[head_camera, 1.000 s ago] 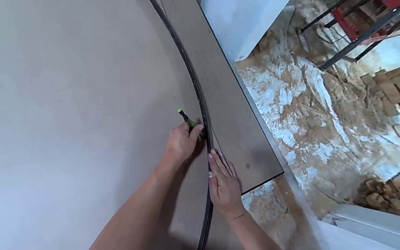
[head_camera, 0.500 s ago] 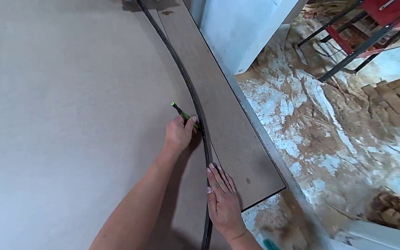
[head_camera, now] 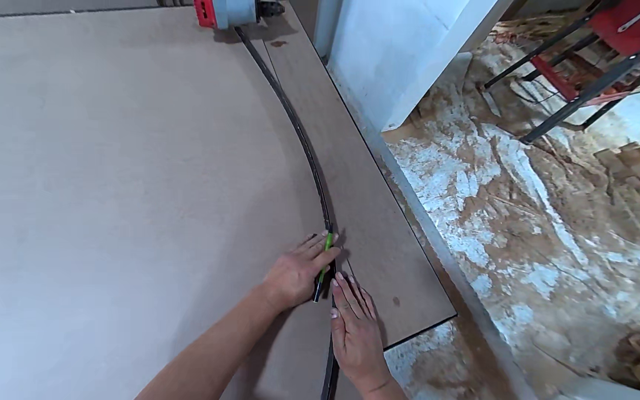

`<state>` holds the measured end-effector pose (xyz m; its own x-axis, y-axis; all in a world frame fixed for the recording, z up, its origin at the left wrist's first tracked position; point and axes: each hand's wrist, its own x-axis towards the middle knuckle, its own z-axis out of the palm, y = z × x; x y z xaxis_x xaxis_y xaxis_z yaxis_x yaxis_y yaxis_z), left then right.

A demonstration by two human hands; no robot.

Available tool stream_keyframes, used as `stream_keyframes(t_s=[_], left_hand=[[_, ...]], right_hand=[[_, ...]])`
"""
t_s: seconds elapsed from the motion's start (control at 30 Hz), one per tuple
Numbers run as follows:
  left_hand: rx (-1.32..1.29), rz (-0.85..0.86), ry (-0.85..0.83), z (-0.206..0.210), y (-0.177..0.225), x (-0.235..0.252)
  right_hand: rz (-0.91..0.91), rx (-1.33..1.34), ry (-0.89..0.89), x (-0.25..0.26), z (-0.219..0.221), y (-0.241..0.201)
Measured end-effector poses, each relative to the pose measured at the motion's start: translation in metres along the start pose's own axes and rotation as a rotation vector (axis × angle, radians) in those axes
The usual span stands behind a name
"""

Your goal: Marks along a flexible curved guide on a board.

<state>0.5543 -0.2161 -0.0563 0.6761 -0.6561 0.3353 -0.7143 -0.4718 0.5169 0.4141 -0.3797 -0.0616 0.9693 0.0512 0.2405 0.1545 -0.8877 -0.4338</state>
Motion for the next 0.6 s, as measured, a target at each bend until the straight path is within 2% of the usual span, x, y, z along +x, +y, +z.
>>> stream_keyframes(t_s=[0.1, 0.23, 0.4, 0.5, 0.6], left_hand=[[0.069, -0.021, -0.09, 0.003, 0.0, 0.001], [0.019, -0.078, -0.184, -0.006, 0.001, 0.004], [-0.002, -0.102, -0.11, 0.0, -0.002, 0.004], [0.016, -0.09, -0.078, 0.005, -0.001, 0.002], [0.012, -0.08, -0.043, 0.008, -0.003, 0.001]], right_hand=[[-0.003, 0.004, 0.003, 0.002, 0.001, 0.002], [-0.002, 0.001, 0.015, 0.001, 0.002, 0.002], [-0.009, 0.039, 0.01, 0.003, 0.001, 0.002], [0.001, 0.186, -0.004, 0.002, -0.009, 0.007], [0.025, 0.29, 0.075, 0.048, -0.024, 0.032]])
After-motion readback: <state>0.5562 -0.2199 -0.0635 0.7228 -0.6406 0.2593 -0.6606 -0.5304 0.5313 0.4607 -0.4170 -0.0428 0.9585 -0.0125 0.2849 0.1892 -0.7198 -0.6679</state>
